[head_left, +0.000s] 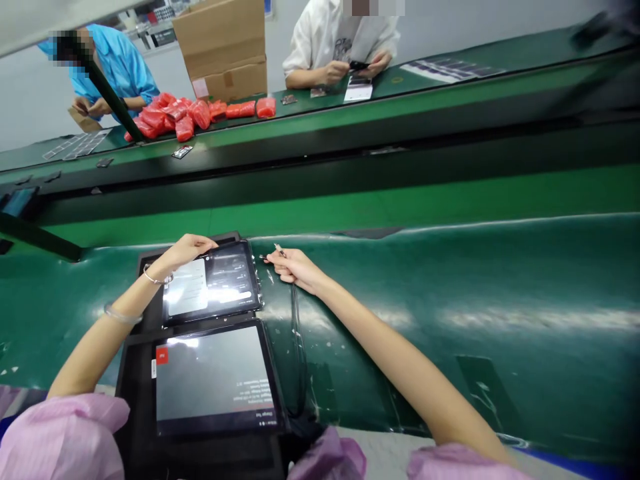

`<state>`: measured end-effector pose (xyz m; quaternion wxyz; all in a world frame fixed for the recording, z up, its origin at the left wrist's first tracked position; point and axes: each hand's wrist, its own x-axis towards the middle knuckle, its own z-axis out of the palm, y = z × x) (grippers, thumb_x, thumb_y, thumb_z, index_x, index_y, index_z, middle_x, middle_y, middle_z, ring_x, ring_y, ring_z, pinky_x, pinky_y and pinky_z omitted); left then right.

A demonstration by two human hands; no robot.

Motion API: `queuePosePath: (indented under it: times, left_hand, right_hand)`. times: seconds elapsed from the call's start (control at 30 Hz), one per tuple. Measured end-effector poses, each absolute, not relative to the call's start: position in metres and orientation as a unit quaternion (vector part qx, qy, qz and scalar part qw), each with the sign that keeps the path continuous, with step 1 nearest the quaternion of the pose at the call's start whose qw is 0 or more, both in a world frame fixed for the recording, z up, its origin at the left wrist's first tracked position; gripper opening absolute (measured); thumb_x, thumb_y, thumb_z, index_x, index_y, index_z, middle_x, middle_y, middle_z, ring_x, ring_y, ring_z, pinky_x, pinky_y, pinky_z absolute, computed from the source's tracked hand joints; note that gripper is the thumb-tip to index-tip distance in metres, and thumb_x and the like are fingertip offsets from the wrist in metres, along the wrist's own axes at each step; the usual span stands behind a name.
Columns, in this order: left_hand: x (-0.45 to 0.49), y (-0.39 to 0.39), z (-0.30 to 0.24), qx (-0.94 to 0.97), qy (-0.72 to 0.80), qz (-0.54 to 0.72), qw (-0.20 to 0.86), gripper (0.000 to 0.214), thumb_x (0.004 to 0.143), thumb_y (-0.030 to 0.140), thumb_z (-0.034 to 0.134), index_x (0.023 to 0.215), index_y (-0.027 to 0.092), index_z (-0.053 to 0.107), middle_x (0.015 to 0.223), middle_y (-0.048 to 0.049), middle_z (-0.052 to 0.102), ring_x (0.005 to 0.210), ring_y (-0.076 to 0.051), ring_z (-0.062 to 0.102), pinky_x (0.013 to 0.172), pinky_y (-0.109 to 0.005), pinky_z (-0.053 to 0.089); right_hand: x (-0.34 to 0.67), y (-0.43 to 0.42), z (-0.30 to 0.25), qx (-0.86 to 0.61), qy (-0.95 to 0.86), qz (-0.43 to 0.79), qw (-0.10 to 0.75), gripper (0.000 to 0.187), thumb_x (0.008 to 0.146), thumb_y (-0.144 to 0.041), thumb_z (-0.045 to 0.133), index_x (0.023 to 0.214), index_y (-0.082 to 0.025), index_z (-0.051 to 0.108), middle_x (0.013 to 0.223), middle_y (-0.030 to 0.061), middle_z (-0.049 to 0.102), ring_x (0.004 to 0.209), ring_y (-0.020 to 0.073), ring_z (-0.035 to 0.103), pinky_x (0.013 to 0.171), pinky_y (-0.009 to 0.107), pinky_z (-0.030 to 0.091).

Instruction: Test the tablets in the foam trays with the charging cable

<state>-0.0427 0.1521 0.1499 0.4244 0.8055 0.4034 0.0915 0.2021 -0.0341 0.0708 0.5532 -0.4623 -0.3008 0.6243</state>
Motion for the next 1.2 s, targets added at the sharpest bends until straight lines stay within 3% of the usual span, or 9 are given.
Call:
queuePosePath:
  times: [0.13,0.4,0.53,0.67,0.8,0.93,1.07,1.13,1.2]
  left_hand:
    - [-0.078,0.132,0.15,0.812,0.442,0.158,0.348,0.042,0.09,0.053,0.056,0.11,0.019,0.073,0.128,-0.0094,0.067,0.124,-0.026,0.058,0.116,-0.041,0.037]
    - [-0.174,0.092,0.114,0.757,0.554,0.164,0.306,0.074,0.092,0.055,0.052,0.149,0.013,0.033,0.151,-0.0235,0.042,0.142,-0.032,0.041,0.118,-0.053,0.033]
    - [-0.174,0.074,0.104,0.742,0.55,0.179,0.339,0.058,0.094,0.055,0.051,0.141,0.022,0.04,0.147,-0.0157,0.048,0.139,-0.026,0.046,0.118,-0.047,0.035]
    - [-0.167,0.069,0.103,0.717,0.571,0.211,0.339,0.045,0.093,0.058,0.053,0.122,0.023,0.048,0.134,-0.0134,0.059,0.129,-0.026,0.056,0.113,-0.046,0.041]
    - [-0.163,0.067,0.102,0.695,0.592,0.222,0.342,0.048,0.089,0.061,0.06,0.117,0.024,0.047,0.135,-0.0152,0.059,0.132,-0.028,0.054,0.112,-0.047,0.041]
    - [-0.16,0.066,0.11,0.685,0.593,0.216,0.363,0.055,0.086,0.061,0.064,0.121,0.023,0.047,0.14,-0.0194,0.056,0.132,-0.03,0.054,0.113,-0.05,0.04]
    - [-0.178,0.05,0.129,0.689,0.554,0.249,0.395,0.047,0.092,0.056,0.057,0.124,0.023,0.048,0.135,-0.0138,0.062,0.129,-0.025,0.057,0.115,-0.045,0.04]
    - [-0.198,0.03,0.137,0.679,0.537,0.31,0.394,0.038,0.094,0.051,0.056,0.119,0.023,0.055,0.131,-0.0091,0.065,0.13,-0.024,0.057,0.117,-0.042,0.04]
    - [-0.223,0.006,0.139,0.658,0.544,0.361,0.375,0.033,0.093,0.048,0.06,0.113,0.023,0.059,0.125,-0.0066,0.067,0.126,-0.025,0.059,0.117,-0.043,0.041]
  right_hand:
    - [0.205,-0.018,0.068,-0.475,-0.309,0.61,0.554,0.045,0.067,-0.042,0.089,0.066,-0.019,0.05,0.055,-0.0106,0.028,0.047,0.0059,0.019,0.038,0.021,0.014]
    - [0.207,-0.009,0.07,-0.483,-0.337,0.616,0.523,0.045,0.069,-0.042,0.088,0.062,-0.02,0.049,0.053,-0.0114,0.026,0.046,0.0056,0.018,0.037,0.021,0.013]
    - [0.209,-0.004,0.077,-0.493,-0.355,0.615,0.503,0.042,0.07,-0.039,0.088,0.061,-0.02,0.051,0.05,-0.0096,0.031,0.044,0.0057,0.022,0.037,0.022,0.016]
    - [0.204,0.003,0.082,-0.523,-0.359,0.589,0.5,0.04,0.07,-0.033,0.088,0.06,-0.02,0.051,0.049,-0.008,0.035,0.042,0.0063,0.024,0.037,0.023,0.015]
    - [0.184,0.0,0.08,-0.558,-0.347,0.531,0.534,0.042,0.08,-0.037,0.079,0.062,-0.023,0.044,0.051,-0.0088,0.031,0.042,0.0072,0.025,0.039,0.024,0.019]
    - [0.164,-0.005,0.075,-0.58,-0.363,0.47,0.557,0.037,0.091,-0.046,0.063,0.067,-0.023,0.046,0.054,-0.0051,0.041,0.045,0.0115,0.038,0.043,0.026,0.029]
    - [0.171,-0.036,0.079,-0.608,-0.38,0.38,0.584,0.035,0.097,-0.053,0.05,0.084,-0.021,0.059,0.08,0.0071,0.063,0.075,0.0217,0.059,0.059,0.03,0.043]
    - [0.18,-0.072,0.085,-0.622,-0.379,0.323,0.605,0.033,0.098,-0.053,0.048,0.097,-0.022,0.062,0.103,0.01,0.065,0.099,0.0244,0.058,0.071,0.032,0.044]
    - [0.183,-0.117,0.095,-0.623,-0.395,0.308,0.602,0.033,0.101,-0.051,0.045,0.111,-0.025,0.061,0.091,0.0057,0.065,0.089,0.0229,0.059,0.072,0.033,0.043]
